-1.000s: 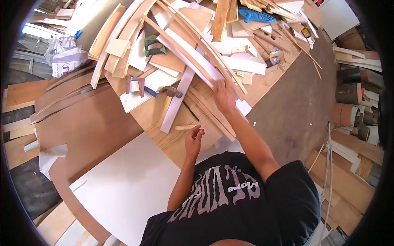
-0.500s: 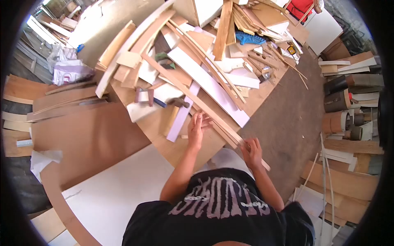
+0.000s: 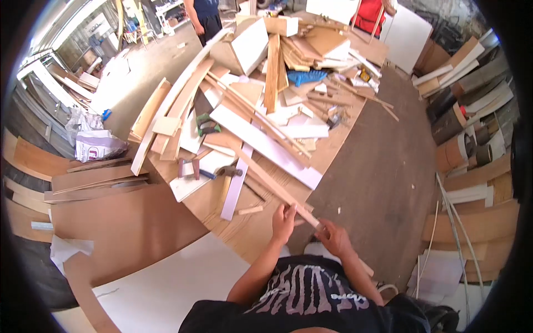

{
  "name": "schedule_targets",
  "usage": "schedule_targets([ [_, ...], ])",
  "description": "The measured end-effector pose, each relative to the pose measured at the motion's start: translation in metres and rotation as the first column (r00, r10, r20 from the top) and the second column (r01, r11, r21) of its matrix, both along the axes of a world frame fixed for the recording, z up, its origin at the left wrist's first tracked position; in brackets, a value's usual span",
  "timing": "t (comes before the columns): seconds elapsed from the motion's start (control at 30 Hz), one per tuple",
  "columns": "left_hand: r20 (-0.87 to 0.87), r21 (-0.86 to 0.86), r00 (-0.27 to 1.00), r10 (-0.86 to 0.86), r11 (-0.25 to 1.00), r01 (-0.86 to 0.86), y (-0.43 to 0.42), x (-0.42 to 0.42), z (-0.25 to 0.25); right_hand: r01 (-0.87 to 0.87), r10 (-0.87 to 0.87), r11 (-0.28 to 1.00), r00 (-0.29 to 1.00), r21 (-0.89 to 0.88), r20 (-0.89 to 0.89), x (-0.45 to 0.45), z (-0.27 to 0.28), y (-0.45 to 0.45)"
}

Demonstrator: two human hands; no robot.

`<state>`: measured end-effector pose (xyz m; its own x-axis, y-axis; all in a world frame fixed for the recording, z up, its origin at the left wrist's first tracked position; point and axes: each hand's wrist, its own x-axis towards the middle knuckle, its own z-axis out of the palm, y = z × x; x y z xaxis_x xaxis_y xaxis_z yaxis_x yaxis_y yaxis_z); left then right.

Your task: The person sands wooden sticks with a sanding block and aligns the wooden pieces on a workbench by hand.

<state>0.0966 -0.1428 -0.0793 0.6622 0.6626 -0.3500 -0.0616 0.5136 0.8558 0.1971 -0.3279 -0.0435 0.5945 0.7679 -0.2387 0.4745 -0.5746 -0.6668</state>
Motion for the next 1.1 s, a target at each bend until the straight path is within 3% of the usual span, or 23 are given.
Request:
schedule_targets([
  [0.07,-0.041,0.051,0.999,-0.034,0.998,0.036,-0.016,0.003,-0.01,-0.029,0.03,0.997,0.999,0.076,-0.017,0.01,0.0,-0.004],
  [0.17,0.004,-0.103,1.0,0.003,0.995,-0.002,-0.042,0.024,-0.036,-0.014,0.019,0.983,0.999,0.183,-0.028,0.034,-0.021,-0.026],
  [0.23,-0.103,0.004,0.992,-0.076,0.997,0.077,-0.048,0.022,-0.081,-0.036,0.047,0.981,0.998,0.189,-0.053,0.052,-0.032,-0.042],
  [0.27,-0.125,-0.006,0.991,-0.055,0.998,0.055,-0.054,0.019,-0.087,-0.032,0.028,0.977,0.999,0.21,0.023,0.06,-0.038,-0.047],
  [0.33,-0.38,0.176,0.916,0.13,0.982,-0.066,-0.062,0.02,-0.093,-0.052,0.024,0.97,0.993,0.238,0.117,0.077,-0.066,-0.06],
  [0.47,-0.412,0.239,0.861,0.297,0.948,-0.212,-0.07,0.034,-0.108,-0.081,0.075,0.992,0.995,0.098,0.065,0.103,-0.085,-0.065],
  [0.6,-0.435,0.273,0.829,0.351,0.929,-0.25,-0.086,0.044,-0.098,-0.109,0.097,0.984,0.992,0.142,0.086,0.106,-0.072,-0.053],
  [0.67,-0.506,0.342,0.794,0.338,0.923,-0.175,-0.101,0.042,-0.097,-0.131,0.118,0.979,0.989,0.154,0.093,0.102,-0.068,-0.056],
  [0.77,-0.463,0.292,0.817,0.343,0.93,-0.225,-0.11,0.033,-0.117,-0.136,0.132,0.977,0.991,0.162,0.038,0.109,-0.073,-0.052],
  [0.83,-0.41,0.268,0.845,0.342,0.931,-0.247,-0.118,0.024,-0.112,-0.126,0.132,0.99,0.984,0.062,-0.12,0.113,-0.073,-0.05],
  [0.87,-0.349,0.247,0.877,0.33,0.935,-0.253,-0.12,0.02,-0.108,-0.136,0.143,0.989,0.983,0.064,-0.118,0.112,-0.071,-0.051],
  [0.93,-0.281,0.203,0.908,0.311,0.944,-0.26,-0.12,0.015,-0.086,-0.168,0.175,0.95,0.984,0.262,-0.006,0.113,-0.062,-0.047],
  [1.1,-0.13,0.207,0.929,0.346,0.926,-0.316,-0.099,0.002,-0.059,-0.289,0.281,0.898,0.957,0.33,0.074,0.09,-0.054,0.007],
])
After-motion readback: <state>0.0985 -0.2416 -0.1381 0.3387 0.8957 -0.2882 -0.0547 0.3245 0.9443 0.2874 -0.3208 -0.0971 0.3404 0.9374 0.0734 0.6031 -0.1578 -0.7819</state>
